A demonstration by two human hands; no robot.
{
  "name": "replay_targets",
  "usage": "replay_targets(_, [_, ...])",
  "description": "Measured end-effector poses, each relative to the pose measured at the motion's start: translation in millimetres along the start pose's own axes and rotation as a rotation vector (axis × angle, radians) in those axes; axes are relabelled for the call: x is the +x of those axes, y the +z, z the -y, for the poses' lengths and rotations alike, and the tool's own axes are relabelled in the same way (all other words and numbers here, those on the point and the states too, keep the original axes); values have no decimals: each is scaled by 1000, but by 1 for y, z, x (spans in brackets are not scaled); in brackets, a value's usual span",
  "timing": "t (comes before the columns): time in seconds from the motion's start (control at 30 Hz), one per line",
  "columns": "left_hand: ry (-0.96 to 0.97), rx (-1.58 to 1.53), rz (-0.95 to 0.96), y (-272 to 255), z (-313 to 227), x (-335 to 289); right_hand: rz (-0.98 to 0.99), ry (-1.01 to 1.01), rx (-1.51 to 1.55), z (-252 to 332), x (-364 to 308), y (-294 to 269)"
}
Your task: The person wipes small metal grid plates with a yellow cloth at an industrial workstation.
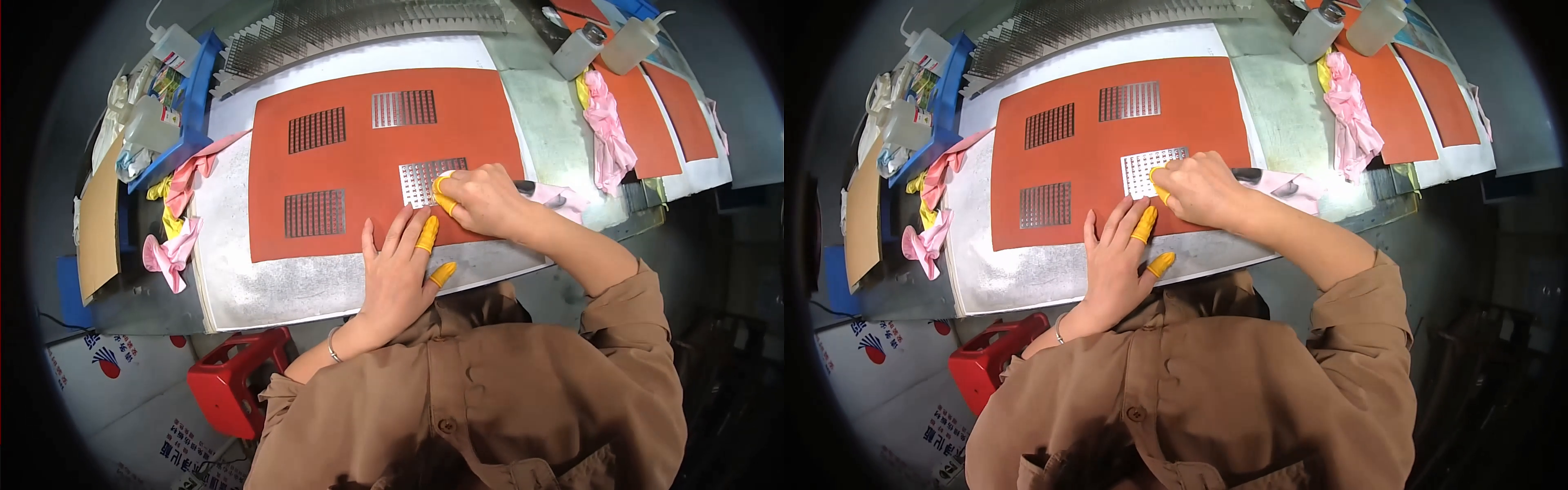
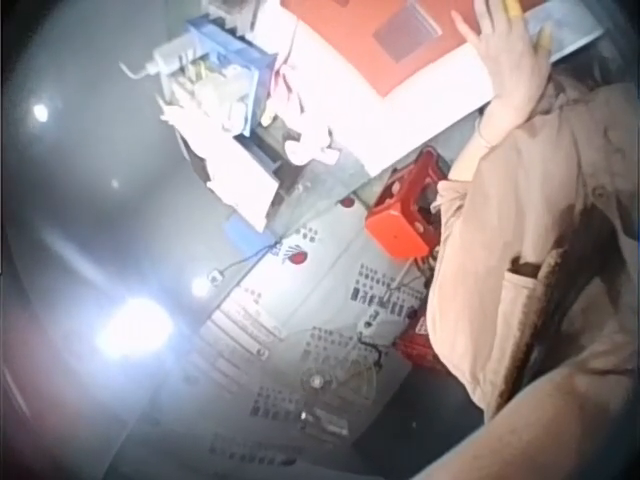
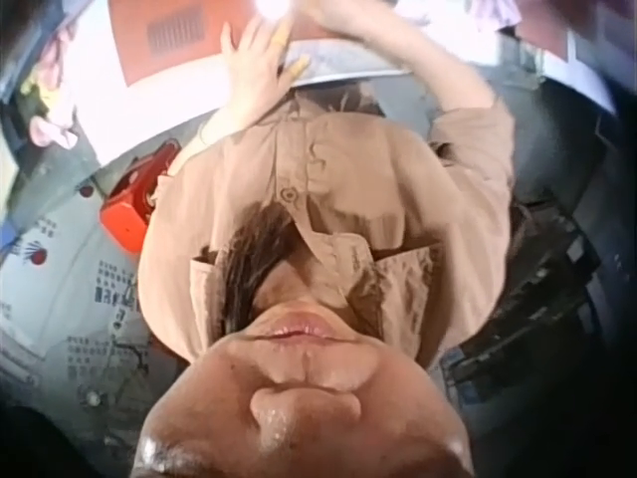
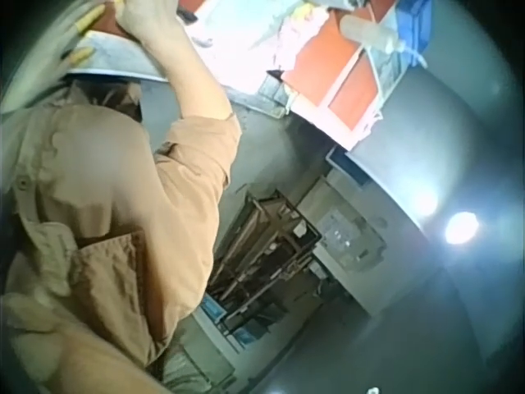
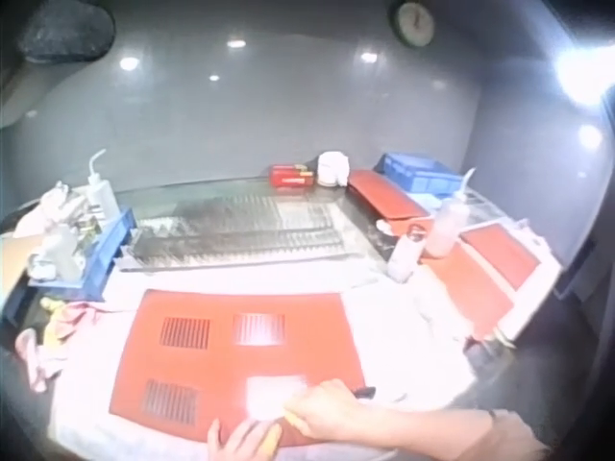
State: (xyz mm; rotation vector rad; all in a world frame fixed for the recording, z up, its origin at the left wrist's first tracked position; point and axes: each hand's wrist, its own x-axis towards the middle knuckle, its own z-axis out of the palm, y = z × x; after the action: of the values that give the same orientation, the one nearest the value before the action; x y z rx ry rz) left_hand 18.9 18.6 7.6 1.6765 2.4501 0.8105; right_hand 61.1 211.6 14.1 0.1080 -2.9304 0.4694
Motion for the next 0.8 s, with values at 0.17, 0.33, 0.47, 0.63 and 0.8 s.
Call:
replay_targets(0.17, [22, -3, -4, 1, 2, 0, -75, 35, -15, -14, -1, -6])
replay_targets(0.33, [2, -1, -7, 1, -1, 1, -61, 6, 27, -14, -4, -6])
replay_targets(0.47, [3, 2, 4, -1, 1, 1, -61, 3, -3, -10, -6, -6])
replay_targets(0.63, [0, 11, -13, 1, 0, 1, -75, 31, -4, -13, -2, -5])
replay_targets(0.8, [-19, 0, 2, 2, -1, 0, -38, 108, 38, -1, -16, -2])
